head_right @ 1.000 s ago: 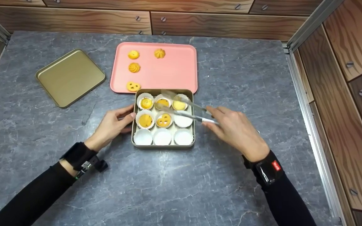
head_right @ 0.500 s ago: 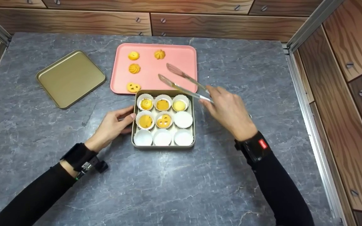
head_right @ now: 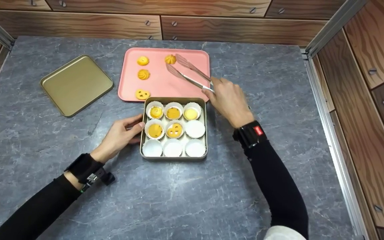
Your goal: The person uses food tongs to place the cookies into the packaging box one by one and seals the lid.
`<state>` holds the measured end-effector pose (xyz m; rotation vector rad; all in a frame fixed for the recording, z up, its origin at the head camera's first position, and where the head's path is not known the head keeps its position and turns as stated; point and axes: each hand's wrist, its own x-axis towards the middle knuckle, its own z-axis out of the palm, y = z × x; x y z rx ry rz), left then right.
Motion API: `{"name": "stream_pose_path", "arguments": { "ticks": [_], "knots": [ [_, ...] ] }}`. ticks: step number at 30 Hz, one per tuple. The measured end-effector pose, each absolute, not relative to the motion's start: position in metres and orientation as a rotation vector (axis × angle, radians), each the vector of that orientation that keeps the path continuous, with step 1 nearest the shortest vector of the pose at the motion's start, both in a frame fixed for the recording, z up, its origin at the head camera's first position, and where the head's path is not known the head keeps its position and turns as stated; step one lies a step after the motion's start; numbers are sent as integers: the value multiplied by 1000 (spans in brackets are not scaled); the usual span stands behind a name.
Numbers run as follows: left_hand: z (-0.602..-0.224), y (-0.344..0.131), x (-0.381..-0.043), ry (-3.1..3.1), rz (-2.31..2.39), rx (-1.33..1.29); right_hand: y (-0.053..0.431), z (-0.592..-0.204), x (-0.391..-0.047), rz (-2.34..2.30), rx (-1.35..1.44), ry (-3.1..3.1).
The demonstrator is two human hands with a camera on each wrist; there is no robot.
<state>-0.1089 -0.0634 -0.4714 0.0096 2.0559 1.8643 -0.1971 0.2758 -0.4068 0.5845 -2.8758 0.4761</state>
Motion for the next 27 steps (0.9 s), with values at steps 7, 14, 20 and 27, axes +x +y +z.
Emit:
{"name": "stream_pose_path", "arguments": {
  "ticks": [7,14,20,27],
  "knots": [
    [-473,-63,-107,2047,1871,10,266,-413,-214,493,515,-2916],
    [-473,-63,-107,2065,1874,24,258,-416,-227,518,430,-2986],
    [-472,-64,-108,2076,1849,20,257,-419,-235,530,410,-3007],
    [-471,-64,-109,2101,1838,40,256,-421,-244,532,392,-3023]
  ]
}}
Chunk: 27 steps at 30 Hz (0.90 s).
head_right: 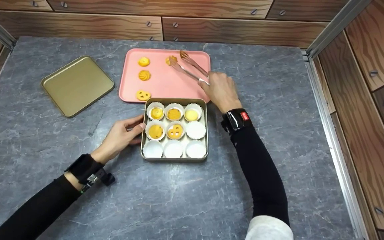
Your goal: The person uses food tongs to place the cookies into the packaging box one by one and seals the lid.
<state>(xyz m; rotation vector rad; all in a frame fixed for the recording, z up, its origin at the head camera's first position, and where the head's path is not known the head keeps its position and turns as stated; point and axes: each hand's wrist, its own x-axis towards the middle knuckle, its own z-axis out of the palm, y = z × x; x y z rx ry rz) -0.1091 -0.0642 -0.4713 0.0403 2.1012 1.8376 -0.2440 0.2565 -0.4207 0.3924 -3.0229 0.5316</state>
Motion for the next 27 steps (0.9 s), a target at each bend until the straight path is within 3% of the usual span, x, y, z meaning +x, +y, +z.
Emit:
{"name": "stream_pose_path", "arguments": {
  "ticks": [27],
  "knots": [
    [-471,-65,-110,2088,1834,28,225,-419,-262,522,287,-3188]
  ]
}}
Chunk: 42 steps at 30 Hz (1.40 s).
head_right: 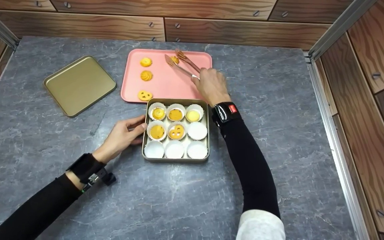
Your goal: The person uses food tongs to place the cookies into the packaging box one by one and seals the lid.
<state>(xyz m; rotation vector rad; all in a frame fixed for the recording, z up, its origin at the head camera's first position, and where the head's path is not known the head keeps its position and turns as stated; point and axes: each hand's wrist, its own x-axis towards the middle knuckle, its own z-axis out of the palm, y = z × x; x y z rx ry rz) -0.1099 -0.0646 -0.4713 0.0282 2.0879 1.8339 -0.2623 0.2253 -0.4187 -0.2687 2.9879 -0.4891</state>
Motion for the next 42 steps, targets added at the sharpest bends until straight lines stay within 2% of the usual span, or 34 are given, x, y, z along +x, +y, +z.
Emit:
{"name": "stream_pose_path", "arguments": {
  "ticks": [19,30,42],
  "knots": [
    [-471,-63,-109,2065,1874,48,239,-427,-250,-553,-393,3138],
    [-474,-63,-109,2049,1860,33,236,-428,-251,-523,-314,3080],
    [-473,-65,-110,2076,1849,48,249,-432,-241,-524,-387,3121]
  ]
}}
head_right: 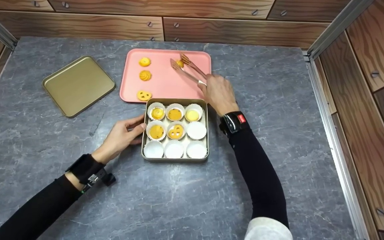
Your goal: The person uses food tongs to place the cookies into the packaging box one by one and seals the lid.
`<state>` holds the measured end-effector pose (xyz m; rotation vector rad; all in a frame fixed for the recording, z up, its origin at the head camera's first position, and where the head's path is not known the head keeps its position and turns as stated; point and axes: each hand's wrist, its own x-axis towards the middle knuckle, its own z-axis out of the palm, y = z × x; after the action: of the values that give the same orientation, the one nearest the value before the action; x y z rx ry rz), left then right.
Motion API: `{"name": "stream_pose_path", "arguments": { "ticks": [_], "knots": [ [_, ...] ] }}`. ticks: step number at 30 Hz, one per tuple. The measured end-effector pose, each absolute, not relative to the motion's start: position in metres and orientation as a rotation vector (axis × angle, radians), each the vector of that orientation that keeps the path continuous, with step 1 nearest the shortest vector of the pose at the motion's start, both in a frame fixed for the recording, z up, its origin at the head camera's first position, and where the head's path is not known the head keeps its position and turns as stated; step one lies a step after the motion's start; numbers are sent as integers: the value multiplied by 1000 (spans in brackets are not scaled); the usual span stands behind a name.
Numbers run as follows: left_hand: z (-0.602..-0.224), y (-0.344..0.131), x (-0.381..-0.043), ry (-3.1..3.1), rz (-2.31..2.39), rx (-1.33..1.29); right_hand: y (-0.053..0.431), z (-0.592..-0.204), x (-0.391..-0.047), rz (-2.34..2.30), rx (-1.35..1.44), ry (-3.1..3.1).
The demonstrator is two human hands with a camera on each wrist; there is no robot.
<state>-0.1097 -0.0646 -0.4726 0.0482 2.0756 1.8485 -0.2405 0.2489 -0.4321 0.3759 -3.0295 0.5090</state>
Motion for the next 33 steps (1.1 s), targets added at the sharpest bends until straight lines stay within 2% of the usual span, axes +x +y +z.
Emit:
{"name": "stream_pose_path", "arguments": {
  "ticks": [16,33],
  "knots": [
    [-470,-63,-109,2058,1872,21,275,-431,-218,526,433,-2959],
    [-471,-64,-109,2058,1865,32,274,-426,-200,464,546,-3000]
  ]
}}
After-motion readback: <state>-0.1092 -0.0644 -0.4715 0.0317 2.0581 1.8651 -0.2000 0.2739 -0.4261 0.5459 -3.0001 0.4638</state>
